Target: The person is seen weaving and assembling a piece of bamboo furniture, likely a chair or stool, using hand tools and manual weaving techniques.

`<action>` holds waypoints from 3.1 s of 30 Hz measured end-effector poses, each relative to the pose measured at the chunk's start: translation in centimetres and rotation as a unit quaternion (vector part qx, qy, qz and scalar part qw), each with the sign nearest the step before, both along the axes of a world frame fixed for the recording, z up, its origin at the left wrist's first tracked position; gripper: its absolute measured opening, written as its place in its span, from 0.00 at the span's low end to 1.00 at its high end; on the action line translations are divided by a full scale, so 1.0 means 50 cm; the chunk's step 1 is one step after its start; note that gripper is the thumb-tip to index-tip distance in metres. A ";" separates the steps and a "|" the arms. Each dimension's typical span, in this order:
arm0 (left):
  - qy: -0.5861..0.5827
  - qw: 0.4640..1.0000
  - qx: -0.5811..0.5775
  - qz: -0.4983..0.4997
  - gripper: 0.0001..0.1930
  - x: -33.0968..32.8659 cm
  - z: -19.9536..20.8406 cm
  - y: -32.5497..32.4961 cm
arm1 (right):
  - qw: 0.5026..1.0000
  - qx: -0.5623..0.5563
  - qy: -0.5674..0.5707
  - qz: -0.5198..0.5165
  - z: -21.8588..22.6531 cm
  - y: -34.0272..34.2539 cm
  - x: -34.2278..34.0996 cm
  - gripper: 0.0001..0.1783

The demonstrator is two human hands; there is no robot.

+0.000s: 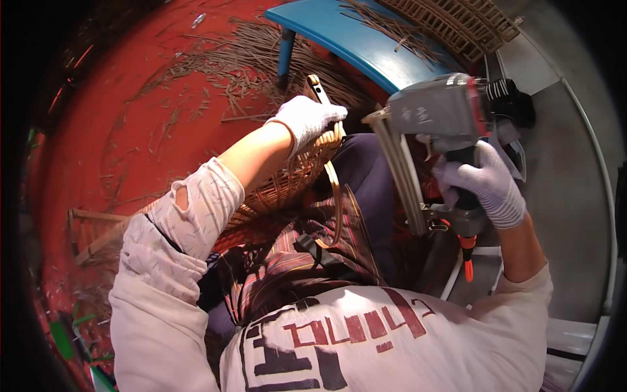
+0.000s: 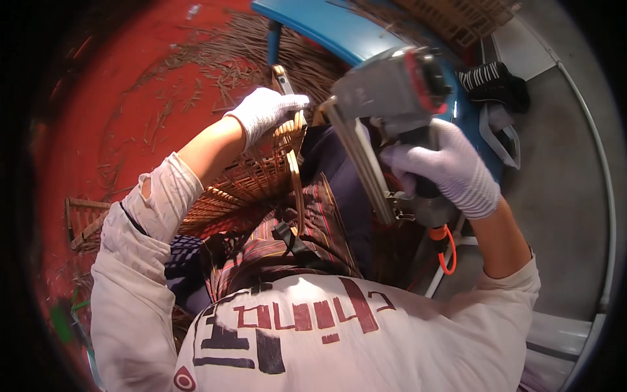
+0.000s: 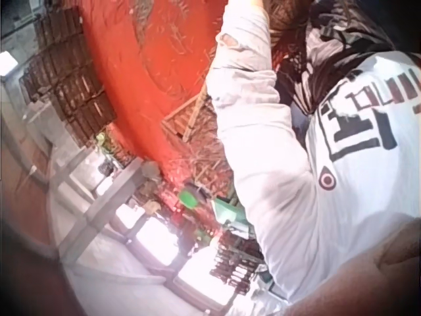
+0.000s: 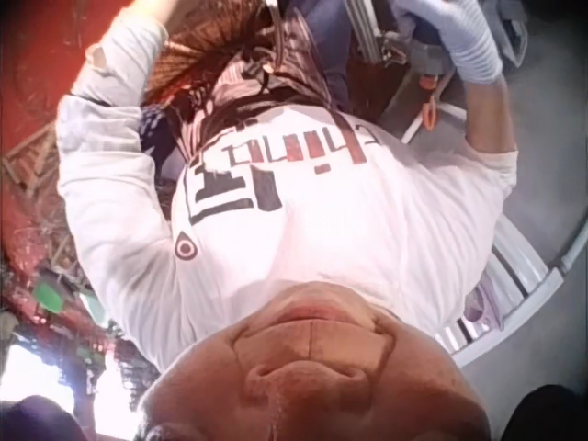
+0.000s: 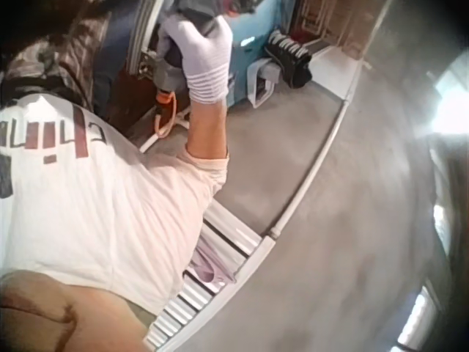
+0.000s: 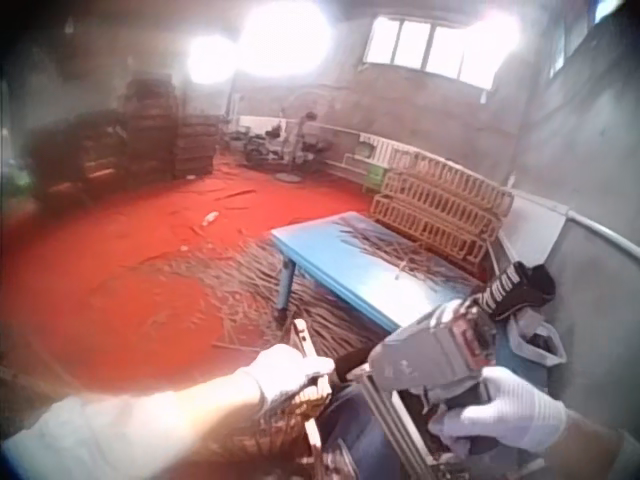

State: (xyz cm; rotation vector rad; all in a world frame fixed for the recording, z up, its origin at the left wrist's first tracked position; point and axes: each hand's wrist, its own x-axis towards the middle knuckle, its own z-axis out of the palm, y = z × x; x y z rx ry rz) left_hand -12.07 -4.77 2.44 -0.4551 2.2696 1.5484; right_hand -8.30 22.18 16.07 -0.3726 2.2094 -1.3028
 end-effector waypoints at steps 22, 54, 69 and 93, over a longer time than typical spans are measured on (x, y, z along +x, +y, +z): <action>0.070 0.997 -0.028 -0.027 0.24 -0.003 0.000 -0.003 | 0.998 0.058 -0.030 0.017 -0.009 -0.096 -0.006 0.18; 0.132 0.977 -0.120 -0.120 0.16 -0.013 -0.015 -0.009 | 0.979 0.185 0.023 0.084 0.012 -0.117 -0.024 0.22; 0.078 0.993 -0.087 -0.031 0.23 -0.007 -0.011 -0.001 | 0.983 -0.063 0.096 -0.145 -0.185 0.123 -0.294 0.13; 0.152 0.986 -0.057 0.026 0.16 0.020 0.001 0.018 | 0.814 0.413 0.295 -0.282 -0.314 0.317 -0.634 0.18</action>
